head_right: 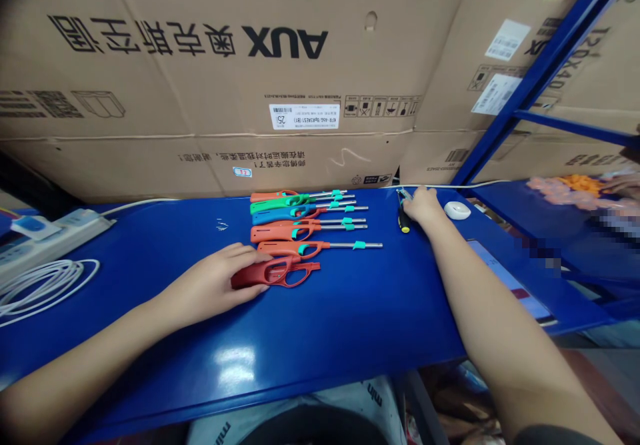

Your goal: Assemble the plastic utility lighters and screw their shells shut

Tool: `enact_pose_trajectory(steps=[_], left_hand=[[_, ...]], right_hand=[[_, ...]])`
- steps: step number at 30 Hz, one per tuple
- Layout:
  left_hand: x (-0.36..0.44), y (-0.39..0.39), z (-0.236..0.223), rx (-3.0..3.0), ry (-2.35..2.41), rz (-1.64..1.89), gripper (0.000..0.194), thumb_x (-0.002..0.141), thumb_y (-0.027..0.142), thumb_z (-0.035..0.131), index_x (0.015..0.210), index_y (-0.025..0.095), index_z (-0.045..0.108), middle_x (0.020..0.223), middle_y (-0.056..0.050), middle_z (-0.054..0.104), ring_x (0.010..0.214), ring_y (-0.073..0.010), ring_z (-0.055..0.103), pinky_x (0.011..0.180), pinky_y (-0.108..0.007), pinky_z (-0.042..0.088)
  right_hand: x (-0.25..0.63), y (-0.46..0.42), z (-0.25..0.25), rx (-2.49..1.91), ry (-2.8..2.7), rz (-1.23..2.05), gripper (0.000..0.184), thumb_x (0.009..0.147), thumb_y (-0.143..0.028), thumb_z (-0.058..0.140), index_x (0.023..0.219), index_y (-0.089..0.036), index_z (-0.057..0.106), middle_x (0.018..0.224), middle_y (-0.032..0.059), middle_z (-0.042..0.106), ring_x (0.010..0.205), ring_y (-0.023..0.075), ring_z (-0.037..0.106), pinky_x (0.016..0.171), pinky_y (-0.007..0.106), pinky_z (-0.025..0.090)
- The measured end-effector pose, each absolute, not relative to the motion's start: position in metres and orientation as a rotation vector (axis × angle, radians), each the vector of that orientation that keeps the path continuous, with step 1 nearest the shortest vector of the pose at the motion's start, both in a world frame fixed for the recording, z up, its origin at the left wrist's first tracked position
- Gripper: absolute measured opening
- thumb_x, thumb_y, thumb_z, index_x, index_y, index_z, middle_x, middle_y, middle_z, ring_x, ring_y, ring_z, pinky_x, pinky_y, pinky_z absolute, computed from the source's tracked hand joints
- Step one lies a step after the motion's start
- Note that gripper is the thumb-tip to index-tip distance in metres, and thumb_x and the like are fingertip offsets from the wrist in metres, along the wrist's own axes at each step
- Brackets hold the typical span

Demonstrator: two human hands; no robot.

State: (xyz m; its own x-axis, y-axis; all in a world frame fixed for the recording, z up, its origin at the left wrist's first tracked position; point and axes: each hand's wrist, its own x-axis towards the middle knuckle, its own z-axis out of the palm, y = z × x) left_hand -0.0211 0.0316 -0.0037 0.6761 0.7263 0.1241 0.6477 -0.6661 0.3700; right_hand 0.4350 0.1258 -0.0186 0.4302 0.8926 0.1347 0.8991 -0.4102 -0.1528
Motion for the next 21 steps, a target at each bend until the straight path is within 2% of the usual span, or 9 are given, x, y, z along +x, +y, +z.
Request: enact_pose_trajectory(steps=[3,5,7,11,13,17,21], left_hand=[[-0.022,0.033,-0.006,2.612,1.086,0.379,0.042,0.088,0.034,0.068,0.130,0.028,0.064,0.116,-0.007,0.070,0.106,-0.0267,0.063,0.090,-0.038,0.052],[-0.023,0.034,-0.008,2.619,1.077,0.380,0.043,0.088,0.033,0.067,0.130,0.028,0.063,0.119,-0.007,0.069,0.108,-0.0265,0.063,0.092,-0.038,0.052],[-0.023,0.034,-0.008,2.625,1.071,0.380,0.043,0.089,0.033,0.066,0.131,0.028,0.063,0.122,-0.007,0.068,0.111,-0.0266,0.063,0.093,-0.039,0.052],[-0.024,0.034,-0.008,2.616,1.066,0.374,0.045,0.090,0.035,0.065,0.135,0.031,0.061,0.127,-0.006,0.067,0.114,-0.0272,0.062,0.096,-0.040,0.052],[-0.024,0.033,-0.008,2.606,1.066,0.392,0.047,0.089,0.034,0.066,0.136,0.032,0.060,0.129,-0.006,0.067,0.116,-0.0273,0.062,0.098,-0.040,0.051],[-0.024,0.034,-0.009,2.604,1.056,0.401,0.050,0.089,0.032,0.066,0.139,0.032,0.058,0.128,-0.006,0.067,0.116,-0.0268,0.062,0.098,-0.039,0.051],[-0.023,0.033,-0.007,2.600,1.042,0.394,0.053,0.089,0.031,0.066,0.141,0.035,0.055,0.128,-0.005,0.066,0.116,-0.0270,0.062,0.097,-0.039,0.052]], right_hand=[[0.429,0.122,-0.014,-2.577,-1.492,-0.066,0.049,0.091,-0.034,0.060,0.126,0.001,0.057,0.124,0.0321,0.059,0.103,0.0330,0.066,0.083,0.037,0.049],[0.424,0.120,-0.009,-2.598,-1.493,-0.095,0.054,0.092,-0.036,0.057,0.131,0.001,0.053,0.131,0.0335,0.055,0.111,0.0348,0.063,0.086,0.037,0.048],[0.420,0.117,-0.004,-2.614,-1.529,-0.095,0.052,0.092,-0.041,0.055,0.128,-0.003,0.056,0.128,0.0309,0.058,0.113,0.0356,0.062,0.086,0.037,0.048],[0.411,0.113,0.002,-2.687,-1.639,0.038,0.043,0.085,-0.049,0.062,0.103,-0.011,0.069,0.103,0.0234,0.070,0.095,0.0357,0.068,0.074,0.039,0.049],[0.407,0.111,0.003,-2.699,-1.697,0.082,0.035,0.080,-0.044,0.067,0.097,-0.013,0.070,0.098,0.0214,0.072,0.091,0.0352,0.069,0.071,0.039,0.049],[0.400,0.109,0.003,-2.608,-1.837,0.117,0.017,0.078,-0.033,0.067,0.088,-0.019,0.069,0.091,0.0130,0.074,0.087,0.0273,0.069,0.067,0.032,0.046],[0.396,0.109,0.003,-2.528,-1.868,0.053,0.017,0.080,-0.034,0.067,0.088,-0.019,0.067,0.093,0.0122,0.073,0.085,0.0252,0.068,0.065,0.030,0.044]])
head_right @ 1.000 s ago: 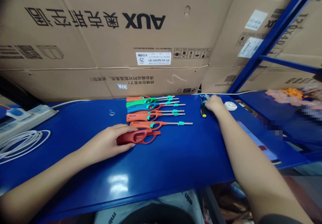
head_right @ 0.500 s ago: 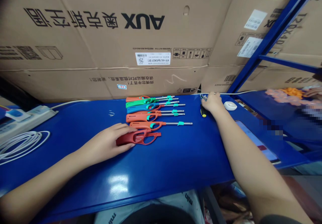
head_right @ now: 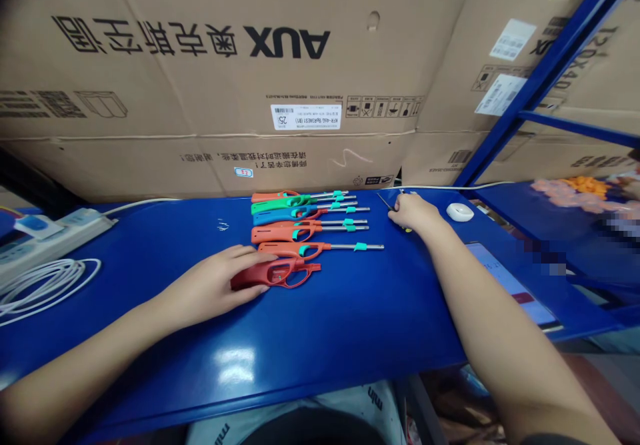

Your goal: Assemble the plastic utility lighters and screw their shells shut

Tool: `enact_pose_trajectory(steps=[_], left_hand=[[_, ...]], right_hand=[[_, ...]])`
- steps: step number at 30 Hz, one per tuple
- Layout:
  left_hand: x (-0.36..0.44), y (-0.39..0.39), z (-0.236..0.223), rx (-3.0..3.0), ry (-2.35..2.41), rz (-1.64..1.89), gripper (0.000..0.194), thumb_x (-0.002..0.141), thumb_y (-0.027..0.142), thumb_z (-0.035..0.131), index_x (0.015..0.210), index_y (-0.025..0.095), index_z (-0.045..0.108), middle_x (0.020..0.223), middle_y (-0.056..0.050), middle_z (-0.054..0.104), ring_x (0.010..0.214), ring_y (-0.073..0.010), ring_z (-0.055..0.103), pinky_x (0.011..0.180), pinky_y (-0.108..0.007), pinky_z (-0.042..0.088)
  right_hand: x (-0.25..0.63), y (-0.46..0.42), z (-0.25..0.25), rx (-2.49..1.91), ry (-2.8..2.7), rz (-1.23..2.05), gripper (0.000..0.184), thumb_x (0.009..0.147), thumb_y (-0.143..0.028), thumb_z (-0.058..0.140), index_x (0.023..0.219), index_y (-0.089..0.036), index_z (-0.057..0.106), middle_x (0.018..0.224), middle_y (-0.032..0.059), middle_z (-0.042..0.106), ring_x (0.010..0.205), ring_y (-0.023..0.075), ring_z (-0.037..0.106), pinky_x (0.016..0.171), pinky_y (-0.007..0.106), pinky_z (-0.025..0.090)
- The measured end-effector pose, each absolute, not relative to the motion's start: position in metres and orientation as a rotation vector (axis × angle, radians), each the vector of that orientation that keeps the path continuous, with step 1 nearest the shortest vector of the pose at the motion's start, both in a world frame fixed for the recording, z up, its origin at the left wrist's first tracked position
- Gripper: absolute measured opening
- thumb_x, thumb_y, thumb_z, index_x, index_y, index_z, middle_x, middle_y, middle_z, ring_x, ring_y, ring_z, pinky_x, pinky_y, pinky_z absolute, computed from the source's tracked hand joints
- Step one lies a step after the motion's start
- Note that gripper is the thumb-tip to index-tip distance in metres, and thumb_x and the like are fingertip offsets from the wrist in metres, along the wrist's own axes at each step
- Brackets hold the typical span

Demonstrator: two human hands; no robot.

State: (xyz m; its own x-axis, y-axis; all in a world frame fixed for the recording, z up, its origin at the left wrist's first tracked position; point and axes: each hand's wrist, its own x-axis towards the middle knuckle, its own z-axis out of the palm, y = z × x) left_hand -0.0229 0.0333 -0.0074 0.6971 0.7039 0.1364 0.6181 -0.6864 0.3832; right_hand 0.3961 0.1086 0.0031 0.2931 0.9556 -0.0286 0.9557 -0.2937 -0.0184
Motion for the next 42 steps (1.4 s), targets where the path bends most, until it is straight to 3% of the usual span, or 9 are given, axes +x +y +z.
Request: enact_pose_trajectory(steps=[4,6,10,17,22,27,33,38,42], left_hand=[[-0.024,0.034,0.000,2.527,1.042,0.403,0.059,0.086,0.030,0.070,0.142,0.037,0.054,0.131,-0.004,0.065,0.114,-0.0258,0.064,0.097,-0.037,0.052],[-0.026,0.034,0.005,2.510,1.064,0.360,0.049,0.084,0.032,0.072,0.132,0.031,0.062,0.123,-0.005,0.068,0.106,-0.0253,0.066,0.091,-0.036,0.054],[-0.031,0.035,0.011,2.496,1.081,0.263,0.022,0.088,0.031,0.067,0.107,0.023,0.073,0.105,-0.005,0.071,0.091,-0.0218,0.067,0.080,-0.032,0.054],[-0.028,0.037,0.009,2.383,1.100,0.270,0.022,0.083,0.025,0.072,0.105,0.022,0.074,0.104,-0.005,0.070,0.092,-0.0210,0.065,0.084,-0.033,0.051],[-0.025,0.038,0.011,2.334,1.114,0.232,0.020,0.079,0.022,0.072,0.100,0.020,0.072,0.100,-0.004,0.069,0.088,-0.0197,0.064,0.079,-0.032,0.049],[-0.026,0.039,0.007,2.308,1.102,0.276,0.018,0.079,0.020,0.071,0.097,0.020,0.069,0.095,-0.002,0.069,0.084,-0.0184,0.063,0.074,-0.031,0.049],[-0.024,0.039,0.007,2.268,1.079,0.419,0.012,0.089,0.028,0.068,0.097,0.021,0.072,0.099,-0.003,0.071,0.089,-0.0180,0.065,0.081,-0.031,0.051],[-0.020,0.036,0.007,2.359,1.010,0.435,0.016,0.095,0.032,0.063,0.099,0.022,0.075,0.101,-0.003,0.072,0.092,-0.0176,0.066,0.084,-0.031,0.051],[-0.019,0.036,0.002,2.460,0.977,0.362,0.029,0.088,0.041,0.073,0.109,0.021,0.073,0.110,-0.005,0.071,0.101,-0.0219,0.065,0.089,-0.033,0.051]], right_hand=[[0.381,0.102,0.011,2.527,2.062,0.064,0.024,0.091,-0.036,0.055,0.101,-0.016,0.063,0.098,0.0144,0.071,0.087,0.0249,0.066,0.068,0.031,0.044],[0.364,0.094,0.017,2.419,2.276,0.059,0.023,0.096,-0.032,0.045,0.100,-0.016,0.061,0.098,0.0124,0.070,0.086,0.0221,0.065,0.072,0.030,0.045],[0.322,0.066,0.025,1.886,2.728,-0.123,0.013,0.092,-0.029,0.053,0.091,-0.021,0.063,0.098,0.0048,0.070,0.089,0.0188,0.063,0.079,0.029,0.045],[0.270,0.024,0.017,1.150,3.017,-0.210,0.022,0.096,-0.021,0.046,0.113,-0.021,0.062,0.114,0.0070,0.065,0.091,0.0192,0.063,0.070,0.029,0.045],[0.269,0.021,0.017,1.161,2.958,-0.314,0.023,0.095,-0.027,0.053,0.114,-0.019,0.062,0.108,0.0060,0.067,0.083,0.0183,0.064,0.068,0.029,0.044],[0.272,0.026,0.017,1.209,2.884,-0.431,0.009,0.091,-0.026,0.060,0.095,-0.020,0.064,0.092,0.0021,0.069,0.072,0.0150,0.060,0.062,0.026,0.038],[0.270,0.028,0.014,1.245,2.883,-0.456,0.006,0.090,-0.022,0.060,0.092,-0.019,0.066,0.088,0.0014,0.070,0.072,0.0146,0.060,0.063,0.025,0.037],[0.270,0.028,0.013,1.235,2.896,-0.466,0.009,0.091,-0.023,0.060,0.094,-0.020,0.067,0.089,0.0010,0.071,0.071,0.0141,0.060,0.063,0.025,0.037],[0.270,0.028,0.013,1.237,2.899,-0.471,0.008,0.091,-0.024,0.060,0.093,-0.019,0.066,0.089,0.0007,0.070,0.070,0.0134,0.059,0.063,0.025,0.036]])
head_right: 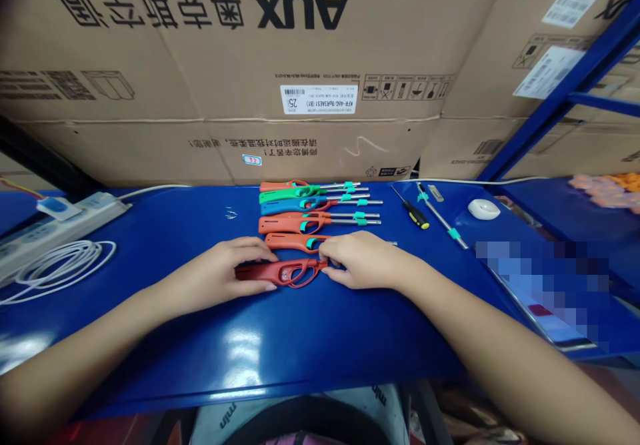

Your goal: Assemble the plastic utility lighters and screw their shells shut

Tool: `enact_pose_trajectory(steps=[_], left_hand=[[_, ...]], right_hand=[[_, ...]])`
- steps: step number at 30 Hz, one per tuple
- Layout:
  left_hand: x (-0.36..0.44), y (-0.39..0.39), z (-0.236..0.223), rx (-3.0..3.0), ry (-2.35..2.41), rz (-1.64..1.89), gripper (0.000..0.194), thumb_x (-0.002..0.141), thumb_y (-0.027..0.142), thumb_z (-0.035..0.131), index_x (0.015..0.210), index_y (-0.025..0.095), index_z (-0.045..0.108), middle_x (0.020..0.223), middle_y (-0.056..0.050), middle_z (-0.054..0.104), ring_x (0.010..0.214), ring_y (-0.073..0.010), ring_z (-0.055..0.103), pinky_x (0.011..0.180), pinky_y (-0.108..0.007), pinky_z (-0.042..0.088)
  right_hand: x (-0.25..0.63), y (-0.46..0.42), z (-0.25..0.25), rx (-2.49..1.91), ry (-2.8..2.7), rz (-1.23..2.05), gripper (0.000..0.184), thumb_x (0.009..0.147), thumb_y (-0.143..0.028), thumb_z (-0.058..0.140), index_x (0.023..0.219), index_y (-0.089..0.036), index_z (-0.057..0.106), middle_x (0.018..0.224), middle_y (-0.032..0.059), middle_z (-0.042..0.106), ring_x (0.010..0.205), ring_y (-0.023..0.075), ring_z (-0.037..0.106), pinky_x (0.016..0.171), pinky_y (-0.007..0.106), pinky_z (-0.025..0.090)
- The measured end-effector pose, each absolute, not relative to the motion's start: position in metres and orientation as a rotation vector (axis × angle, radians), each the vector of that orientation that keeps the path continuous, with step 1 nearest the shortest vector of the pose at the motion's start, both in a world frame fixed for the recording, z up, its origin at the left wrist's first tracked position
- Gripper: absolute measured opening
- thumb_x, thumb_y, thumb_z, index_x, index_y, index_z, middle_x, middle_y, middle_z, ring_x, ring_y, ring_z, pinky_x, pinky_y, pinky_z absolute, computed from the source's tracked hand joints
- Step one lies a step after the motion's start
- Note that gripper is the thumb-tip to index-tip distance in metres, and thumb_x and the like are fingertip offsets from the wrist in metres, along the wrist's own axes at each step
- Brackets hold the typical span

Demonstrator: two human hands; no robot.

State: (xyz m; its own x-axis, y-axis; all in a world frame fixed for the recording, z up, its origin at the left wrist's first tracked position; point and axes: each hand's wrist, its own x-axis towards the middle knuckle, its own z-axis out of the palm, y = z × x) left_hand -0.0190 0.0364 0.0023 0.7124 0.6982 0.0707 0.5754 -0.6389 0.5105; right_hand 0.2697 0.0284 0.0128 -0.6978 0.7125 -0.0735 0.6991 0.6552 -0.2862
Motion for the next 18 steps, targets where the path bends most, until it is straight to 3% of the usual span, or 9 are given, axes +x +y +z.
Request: enact_pose_trajectory(steps=[2,7,12,18], left_hand=[[-0.0201,0.0369,0.0027,2.485,1.022,0.306,0.035,0.083,0.040,0.078,0.112,0.022,0.072,0.111,-0.005,0.071,0.100,-0.0232,0.065,0.087,-0.034,0.051],[-0.0242,0.0356,0.0090,2.511,1.085,0.226,0.018,0.090,0.034,0.070,0.102,0.022,0.074,0.099,-0.003,0.071,0.087,-0.0196,0.065,0.077,-0.031,0.051],[-0.0242,0.0357,0.0039,2.564,0.993,0.316,0.021,0.095,0.038,0.064,0.107,0.023,0.073,0.106,-0.004,0.071,0.095,-0.0199,0.065,0.082,-0.031,0.050],[-0.0229,0.0371,-0.0008,2.615,0.981,0.350,0.025,0.094,0.041,0.066,0.108,0.022,0.072,0.104,-0.004,0.071,0.093,-0.0201,0.065,0.080,-0.031,0.050]], right_hand=[[0.2695,0.0285,0.0128,-1.200,-2.820,0.446,0.007,0.091,-0.024,0.060,0.092,-0.019,0.065,0.088,0.0005,0.070,0.069,0.0132,0.058,0.063,0.025,0.036],[0.2698,0.0281,0.0122,-1.174,-2.835,0.413,0.008,0.092,-0.026,0.060,0.091,-0.019,0.064,0.086,0.0004,0.068,0.067,0.0127,0.055,0.061,0.024,0.034],[0.2696,0.0288,0.0106,-1.202,-2.817,0.389,0.013,0.093,-0.028,0.060,0.084,-0.018,0.060,0.081,0.0007,0.065,0.064,0.0122,0.052,0.059,0.024,0.031],[0.2673,0.0322,0.0079,-1.344,-2.654,0.620,0.019,0.090,-0.033,0.066,0.079,-0.019,0.058,0.071,-0.0015,0.064,0.060,0.0115,0.052,0.057,0.024,0.032]])
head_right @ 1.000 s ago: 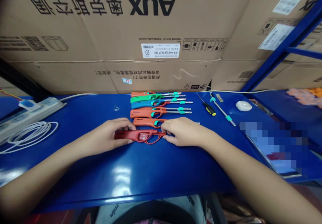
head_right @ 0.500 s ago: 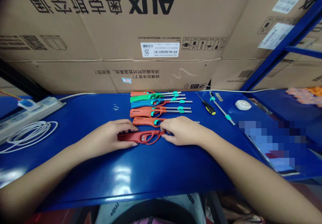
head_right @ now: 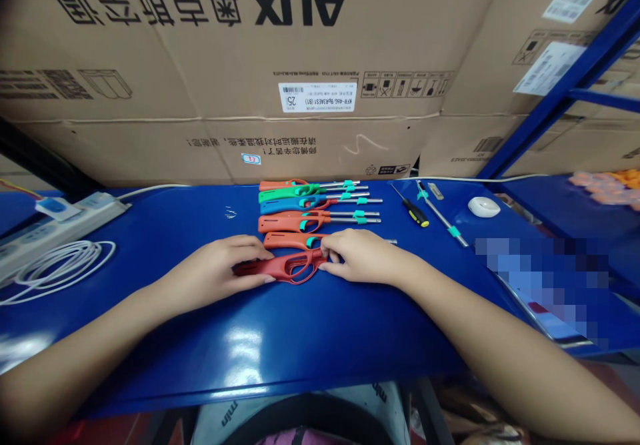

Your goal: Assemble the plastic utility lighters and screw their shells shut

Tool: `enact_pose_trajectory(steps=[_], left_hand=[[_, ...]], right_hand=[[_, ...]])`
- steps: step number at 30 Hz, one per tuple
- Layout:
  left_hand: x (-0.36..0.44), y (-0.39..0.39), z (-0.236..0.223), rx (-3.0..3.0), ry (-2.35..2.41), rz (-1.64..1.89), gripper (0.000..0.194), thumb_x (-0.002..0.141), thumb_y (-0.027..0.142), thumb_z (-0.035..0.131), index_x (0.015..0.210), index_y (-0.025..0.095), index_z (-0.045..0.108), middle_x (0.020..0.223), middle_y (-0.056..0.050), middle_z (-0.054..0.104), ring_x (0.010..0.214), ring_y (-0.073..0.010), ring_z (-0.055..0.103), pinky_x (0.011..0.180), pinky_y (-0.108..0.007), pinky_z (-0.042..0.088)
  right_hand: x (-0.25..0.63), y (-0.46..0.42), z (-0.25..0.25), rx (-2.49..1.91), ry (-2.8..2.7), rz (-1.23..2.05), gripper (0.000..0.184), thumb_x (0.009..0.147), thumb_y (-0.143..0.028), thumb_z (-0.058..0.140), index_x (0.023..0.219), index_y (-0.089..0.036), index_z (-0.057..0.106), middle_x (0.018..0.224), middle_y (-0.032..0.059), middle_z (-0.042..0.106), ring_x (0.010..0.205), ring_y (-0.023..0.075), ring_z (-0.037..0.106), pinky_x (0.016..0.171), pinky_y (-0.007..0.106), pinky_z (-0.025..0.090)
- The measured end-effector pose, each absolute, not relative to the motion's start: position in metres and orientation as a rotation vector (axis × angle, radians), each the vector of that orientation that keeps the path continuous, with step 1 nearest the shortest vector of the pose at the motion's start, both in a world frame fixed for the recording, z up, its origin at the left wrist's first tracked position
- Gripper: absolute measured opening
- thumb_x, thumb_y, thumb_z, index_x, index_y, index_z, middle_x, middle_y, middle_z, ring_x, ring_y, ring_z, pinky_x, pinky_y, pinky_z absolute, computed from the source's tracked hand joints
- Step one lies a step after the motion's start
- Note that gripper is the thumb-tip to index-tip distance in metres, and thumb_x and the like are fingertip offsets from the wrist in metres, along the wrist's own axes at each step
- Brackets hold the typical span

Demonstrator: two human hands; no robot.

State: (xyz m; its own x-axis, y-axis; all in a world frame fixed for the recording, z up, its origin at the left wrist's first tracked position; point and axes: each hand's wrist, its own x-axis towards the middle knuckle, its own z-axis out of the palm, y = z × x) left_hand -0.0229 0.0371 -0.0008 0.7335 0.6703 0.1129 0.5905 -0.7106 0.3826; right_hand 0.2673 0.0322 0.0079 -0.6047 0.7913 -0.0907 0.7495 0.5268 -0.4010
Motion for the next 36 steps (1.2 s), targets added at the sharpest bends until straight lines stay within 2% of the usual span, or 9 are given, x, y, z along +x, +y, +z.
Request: enact_pose_trajectory(steps=[5,8,11,16,23,27,30,33,36], left_hand=[[-0.022,0.035,-0.002,2.655,0.958,0.403,0.025,0.095,0.042,0.065,0.108,0.022,0.071,0.103,-0.004,0.070,0.091,-0.0190,0.065,0.077,-0.029,0.050],[-0.020,0.034,-0.005,2.693,0.954,0.366,0.025,0.096,0.041,0.062,0.108,0.022,0.071,0.106,-0.004,0.070,0.095,-0.0201,0.065,0.080,-0.031,0.050],[-0.017,0.033,-0.008,2.693,0.966,0.312,0.026,0.096,0.040,0.061,0.111,0.022,0.070,0.110,-0.005,0.070,0.099,-0.0214,0.065,0.083,-0.032,0.051],[-0.017,0.032,-0.008,2.635,1.016,0.304,0.033,0.089,0.037,0.069,0.118,0.021,0.068,0.115,-0.006,0.070,0.105,-0.0237,0.065,0.087,-0.034,0.052],[-0.020,0.033,0.005,2.496,1.112,0.216,0.024,0.083,0.027,0.068,0.107,0.021,0.071,0.103,-0.005,0.069,0.091,-0.0209,0.064,0.079,-0.031,0.051],[-0.022,0.033,0.009,2.497,1.142,0.191,0.022,0.082,0.026,0.066,0.103,0.022,0.070,0.101,-0.004,0.068,0.090,-0.0207,0.064,0.078,-0.031,0.049],[-0.030,0.035,0.015,2.521,1.235,0.083,0.021,0.077,0.027,0.065,0.098,0.025,0.069,0.097,-0.002,0.069,0.084,-0.0212,0.064,0.073,-0.031,0.048],[-0.050,0.041,0.023,2.509,1.398,-0.097,0.021,0.070,0.026,0.066,0.091,0.028,0.068,0.090,-0.001,0.070,0.075,-0.0218,0.063,0.063,-0.031,0.044],[-0.082,0.052,0.027,2.423,1.587,-0.183,0.020,0.060,0.021,0.067,0.079,0.029,0.069,0.081,0.000,0.071,0.066,-0.0213,0.061,0.054,-0.029,0.037]], right_hand=[[0.266,0.034,0.008,-1.410,-2.485,0.881,0.009,0.085,-0.023,0.069,0.085,-0.017,0.061,0.072,-0.0007,0.066,0.062,0.0115,0.057,0.058,0.023,0.039],[0.267,0.034,0.010,-1.398,-2.466,0.922,0.014,0.082,-0.017,0.068,0.095,-0.016,0.064,0.076,-0.0008,0.066,0.065,0.0114,0.059,0.061,0.022,0.042],[0.268,0.033,0.012,-1.334,-2.517,0.884,0.014,0.082,-0.014,0.066,0.096,-0.017,0.065,0.079,-0.0002,0.065,0.066,0.0113,0.057,0.061,0.022,0.041],[0.268,0.030,0.014,-1.322,-2.613,0.750,0.005,0.087,-0.015,0.063,0.091,-0.018,0.065,0.081,0.0014,0.066,0.065,0.0121,0.054,0.059,0.024,0.036],[0.267,0.030,0.013,-1.337,-2.607,0.701,0.003,0.088,-0.017,0.065,0.092,-0.017,0.065,0.079,0.0012,0.066,0.064,0.0116,0.053,0.061,0.024,0.035],[0.269,0.032,0.008,-1.306,-2.636,0.620,0.006,0.089,-0.021,0.067,0.093,-0.018,0.065,0.081,0.0009,0.066,0.065,0.0117,0.054,0.060,0.024,0.034],[0.273,0.034,0.005,-1.248,-2.659,0.475,0.014,0.090,-0.029,0.068,0.099,-0.019,0.065,0.088,0.0021,0.067,0.072,0.0144,0.058,0.063,0.025,0.038],[0.275,0.034,0.005,-1.177,-2.681,0.293,0.020,0.093,-0.033,0.063,0.109,-0.021,0.063,0.108,0.0062,0.068,0.090,0.0196,0.064,0.071,0.028,0.045],[0.275,0.034,0.007,-1.176,-2.710,0.169,0.024,0.097,-0.032,0.056,0.119,-0.022,0.060,0.124,0.0092,0.062,0.102,0.0233,0.064,0.077,0.032,0.049]])
